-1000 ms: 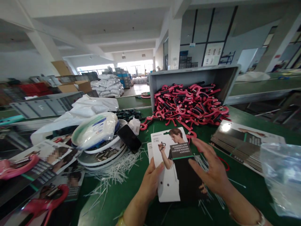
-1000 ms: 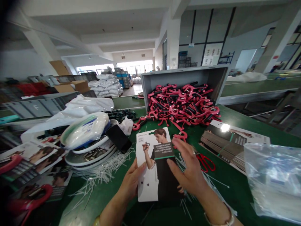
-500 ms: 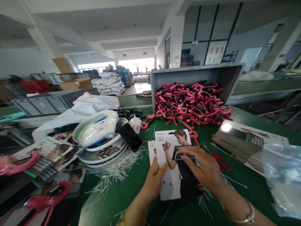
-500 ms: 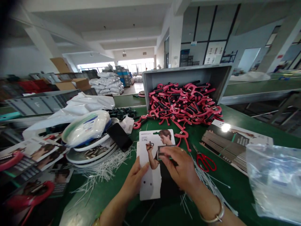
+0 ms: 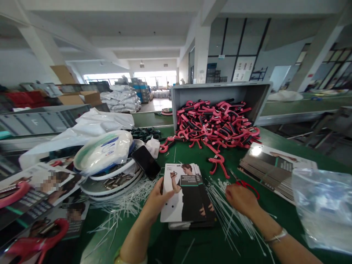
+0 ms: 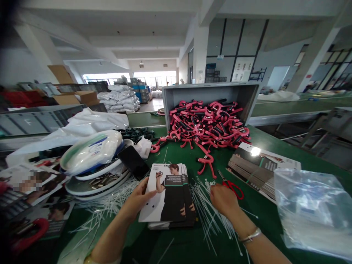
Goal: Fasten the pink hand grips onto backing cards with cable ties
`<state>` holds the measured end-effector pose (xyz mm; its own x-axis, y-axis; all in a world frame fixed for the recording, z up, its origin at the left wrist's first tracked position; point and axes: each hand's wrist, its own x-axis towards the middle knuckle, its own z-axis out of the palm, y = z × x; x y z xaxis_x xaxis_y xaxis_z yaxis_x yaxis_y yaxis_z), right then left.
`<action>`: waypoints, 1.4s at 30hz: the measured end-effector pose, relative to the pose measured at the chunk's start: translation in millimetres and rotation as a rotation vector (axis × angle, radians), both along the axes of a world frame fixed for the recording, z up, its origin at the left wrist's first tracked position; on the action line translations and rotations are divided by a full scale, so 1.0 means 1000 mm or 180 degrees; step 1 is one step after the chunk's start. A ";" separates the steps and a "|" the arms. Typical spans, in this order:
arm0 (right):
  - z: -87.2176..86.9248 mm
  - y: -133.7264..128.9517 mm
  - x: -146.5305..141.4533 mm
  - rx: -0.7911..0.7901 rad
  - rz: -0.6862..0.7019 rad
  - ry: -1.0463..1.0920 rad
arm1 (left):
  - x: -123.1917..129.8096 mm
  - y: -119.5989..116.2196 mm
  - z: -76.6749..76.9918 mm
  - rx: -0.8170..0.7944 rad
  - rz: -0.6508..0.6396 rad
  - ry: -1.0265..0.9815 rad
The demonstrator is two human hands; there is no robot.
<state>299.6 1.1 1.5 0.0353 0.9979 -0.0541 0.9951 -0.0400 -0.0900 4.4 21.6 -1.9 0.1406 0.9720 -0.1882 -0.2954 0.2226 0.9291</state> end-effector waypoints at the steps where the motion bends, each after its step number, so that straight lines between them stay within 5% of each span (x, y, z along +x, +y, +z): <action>1: 0.001 0.002 0.002 0.0008 -0.0011 0.0074 | -0.003 -0.001 0.002 -0.0008 -0.0097 0.0065; 5: 0.005 0.003 0.017 0.0021 -0.0036 0.0360 | -0.011 0.000 -0.001 -0.0025 -0.0529 0.0321; 10: 0.010 0.001 0.033 0.0109 -0.0036 0.1229 | -0.008 0.002 -0.004 0.0027 -0.0348 0.0455; 15: 0.022 0.003 0.027 0.0156 -0.0875 0.3520 | -0.002 -0.008 0.014 -0.0004 -0.0734 0.0218; 18: 0.034 0.001 0.007 -0.0188 -0.0891 0.4953 | 0.002 -0.014 0.018 0.0019 -0.1034 -0.0031; 22: 0.043 -0.004 -0.026 -0.0544 -0.0670 0.5484 | 0.008 -0.018 0.014 -0.0193 -0.0772 0.0165; 32: 0.042 -0.015 -0.071 -0.0988 -0.0209 0.4955 | 0.020 -0.019 0.013 -0.0229 -0.0365 -0.0067; 42: 0.059 -0.026 -0.070 -0.0888 0.0810 0.2166 | 0.015 -0.019 0.017 -0.0211 -0.0349 0.0085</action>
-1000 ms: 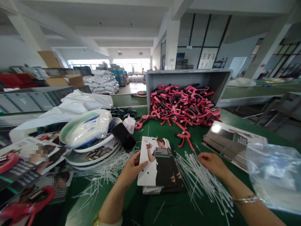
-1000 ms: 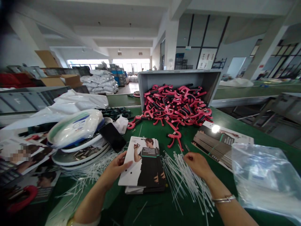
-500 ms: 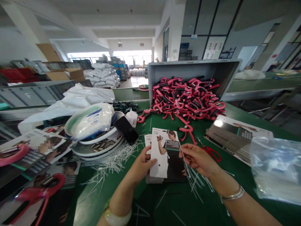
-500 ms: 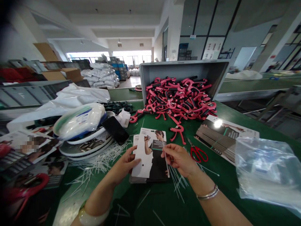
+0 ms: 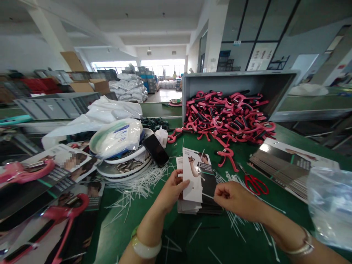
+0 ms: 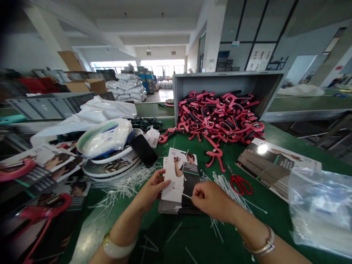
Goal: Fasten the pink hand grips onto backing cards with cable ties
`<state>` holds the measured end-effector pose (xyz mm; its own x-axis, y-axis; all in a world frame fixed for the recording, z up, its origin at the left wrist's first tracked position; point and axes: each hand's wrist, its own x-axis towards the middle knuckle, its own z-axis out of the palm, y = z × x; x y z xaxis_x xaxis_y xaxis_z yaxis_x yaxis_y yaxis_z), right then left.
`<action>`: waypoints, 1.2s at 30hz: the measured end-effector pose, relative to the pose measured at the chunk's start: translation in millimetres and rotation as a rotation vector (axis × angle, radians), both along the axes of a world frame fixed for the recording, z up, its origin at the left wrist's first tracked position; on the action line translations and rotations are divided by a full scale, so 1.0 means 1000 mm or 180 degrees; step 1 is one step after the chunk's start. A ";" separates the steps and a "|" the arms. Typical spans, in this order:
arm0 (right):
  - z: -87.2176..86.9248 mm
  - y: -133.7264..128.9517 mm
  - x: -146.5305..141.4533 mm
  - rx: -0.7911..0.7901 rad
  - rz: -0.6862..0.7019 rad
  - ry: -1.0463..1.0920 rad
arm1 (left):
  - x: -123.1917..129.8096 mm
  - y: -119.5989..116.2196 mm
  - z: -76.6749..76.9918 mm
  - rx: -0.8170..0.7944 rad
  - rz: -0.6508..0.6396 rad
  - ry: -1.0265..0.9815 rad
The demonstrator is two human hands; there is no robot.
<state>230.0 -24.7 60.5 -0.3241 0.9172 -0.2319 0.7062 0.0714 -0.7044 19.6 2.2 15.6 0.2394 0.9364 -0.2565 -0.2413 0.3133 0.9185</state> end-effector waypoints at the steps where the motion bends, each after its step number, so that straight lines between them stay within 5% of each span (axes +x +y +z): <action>1: 0.002 0.001 0.000 0.0067 0.0039 -0.0115 | 0.000 0.000 0.000 0.0046 -0.0023 0.0042; 12: 0.035 0.011 -0.017 0.0227 0.0308 -0.0533 | 0.005 -0.009 0.016 0.0674 0.0152 0.0616; 17: 0.019 0.019 -0.023 -0.0427 0.0341 0.0220 | 0.007 -0.014 0.021 0.0631 -0.0039 0.0527; 20: 0.002 0.025 -0.020 -0.0923 0.0279 0.0796 | 0.003 -0.014 0.017 0.0180 -0.0557 0.0294; 23: -0.007 0.028 -0.016 -0.0896 0.0263 0.0821 | 0.002 -0.011 0.007 0.0116 -0.1089 0.0377; 31: -0.002 0.006 -0.014 0.1235 0.0567 -0.1287 | 0.005 -0.005 -0.006 0.0344 -0.0760 0.0749; 36: -0.025 -0.027 -0.012 0.2620 0.0445 -0.1370 | 0.003 -0.005 0.002 -0.0009 -0.0641 0.0416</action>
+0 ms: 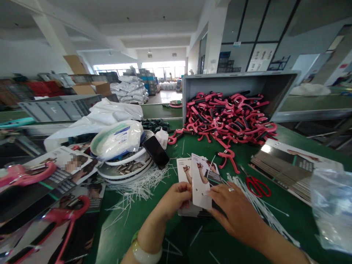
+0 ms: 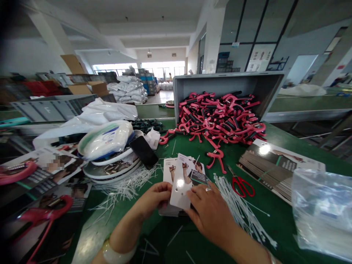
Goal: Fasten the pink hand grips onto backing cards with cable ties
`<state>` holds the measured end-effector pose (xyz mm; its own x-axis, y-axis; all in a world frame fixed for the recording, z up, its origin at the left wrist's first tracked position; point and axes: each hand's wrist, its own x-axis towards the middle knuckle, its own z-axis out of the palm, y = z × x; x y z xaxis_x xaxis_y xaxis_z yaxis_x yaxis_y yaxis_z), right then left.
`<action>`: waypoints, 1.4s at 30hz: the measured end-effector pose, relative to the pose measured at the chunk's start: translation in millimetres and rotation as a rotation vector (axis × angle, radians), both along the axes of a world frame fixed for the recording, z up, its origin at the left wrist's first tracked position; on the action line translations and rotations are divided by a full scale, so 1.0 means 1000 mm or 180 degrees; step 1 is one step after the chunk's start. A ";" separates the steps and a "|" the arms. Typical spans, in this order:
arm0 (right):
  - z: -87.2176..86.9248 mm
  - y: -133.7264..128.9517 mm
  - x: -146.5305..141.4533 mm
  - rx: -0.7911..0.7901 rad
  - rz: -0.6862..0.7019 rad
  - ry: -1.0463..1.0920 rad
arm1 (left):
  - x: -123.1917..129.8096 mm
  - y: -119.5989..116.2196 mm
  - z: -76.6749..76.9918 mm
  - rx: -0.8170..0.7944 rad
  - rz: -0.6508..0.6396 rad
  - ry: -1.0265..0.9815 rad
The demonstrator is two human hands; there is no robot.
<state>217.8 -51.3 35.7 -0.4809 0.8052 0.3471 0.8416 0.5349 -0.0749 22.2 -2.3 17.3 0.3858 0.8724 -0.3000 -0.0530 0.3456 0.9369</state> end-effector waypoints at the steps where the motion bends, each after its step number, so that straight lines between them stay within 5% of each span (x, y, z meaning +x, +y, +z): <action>1: -0.006 -0.006 -0.002 0.0221 0.0038 0.0080 | 0.001 0.000 0.000 -0.0121 0.0075 -0.0048; 6: -0.027 -0.013 -0.012 0.0898 -0.0291 0.0352 | 0.006 -0.006 0.002 -0.0450 0.0128 -0.0504; 11: -0.026 -0.002 -0.007 0.1248 -0.0270 0.0931 | 0.014 -0.012 0.002 0.0052 -0.0108 -0.0842; 17: -0.008 0.001 0.003 0.1261 -0.0261 0.1356 | 0.044 -0.007 0.005 0.0947 0.0664 -0.1149; 21: 0.002 0.004 0.009 0.1157 -0.0692 0.1605 | 0.058 -0.003 0.013 0.0613 0.0854 -0.1829; 27: 0.003 0.005 0.019 0.0669 -0.1210 0.2087 | 0.071 -0.008 0.021 -0.0094 0.0262 -0.1601; 42: -0.005 -0.002 0.020 0.0709 -0.0759 0.1999 | 0.075 -0.001 0.024 -0.0151 0.0119 -0.1477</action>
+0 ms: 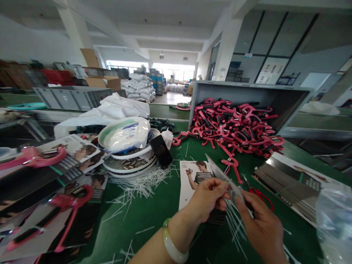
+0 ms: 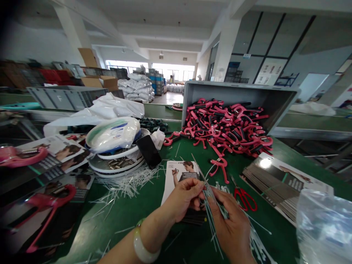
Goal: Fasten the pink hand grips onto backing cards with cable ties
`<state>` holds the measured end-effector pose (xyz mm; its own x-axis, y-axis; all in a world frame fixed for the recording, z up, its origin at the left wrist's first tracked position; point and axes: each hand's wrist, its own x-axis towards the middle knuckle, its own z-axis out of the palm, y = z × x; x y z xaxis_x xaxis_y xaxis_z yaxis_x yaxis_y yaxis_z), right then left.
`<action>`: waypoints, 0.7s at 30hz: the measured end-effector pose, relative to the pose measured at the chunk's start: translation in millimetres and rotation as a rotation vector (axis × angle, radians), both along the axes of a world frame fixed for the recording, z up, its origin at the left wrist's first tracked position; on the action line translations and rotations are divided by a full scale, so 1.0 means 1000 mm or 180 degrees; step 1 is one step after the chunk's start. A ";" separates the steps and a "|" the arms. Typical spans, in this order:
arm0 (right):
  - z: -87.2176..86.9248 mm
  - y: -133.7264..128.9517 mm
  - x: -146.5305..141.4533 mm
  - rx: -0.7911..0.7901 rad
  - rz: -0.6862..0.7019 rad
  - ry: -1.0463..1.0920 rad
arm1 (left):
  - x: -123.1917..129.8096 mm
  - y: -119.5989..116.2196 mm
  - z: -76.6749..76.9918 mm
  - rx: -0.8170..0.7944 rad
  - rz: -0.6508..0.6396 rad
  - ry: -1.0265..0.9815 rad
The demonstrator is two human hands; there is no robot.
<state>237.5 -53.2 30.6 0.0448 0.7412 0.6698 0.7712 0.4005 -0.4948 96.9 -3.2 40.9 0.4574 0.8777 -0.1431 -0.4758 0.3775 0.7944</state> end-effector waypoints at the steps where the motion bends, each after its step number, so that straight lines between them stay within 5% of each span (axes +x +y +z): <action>1: 0.000 0.000 -0.001 0.0026 0.0048 -0.0059 | 0.000 0.000 0.000 0.0018 0.0019 0.0024; 12: -0.004 0.002 -0.013 0.0687 0.0663 -0.1263 | -0.026 -0.016 -0.007 0.0221 0.0771 -0.0049; 21: -0.011 0.004 -0.031 0.0754 0.0699 -0.1821 | -0.067 -0.014 -0.006 0.0575 0.0353 0.1542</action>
<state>206.3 -49.1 19.2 -0.5024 0.5220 0.6893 0.7744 0.6262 0.0902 30.4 -16.8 34.7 0.2794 0.9472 -0.1571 -0.0672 0.1825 0.9809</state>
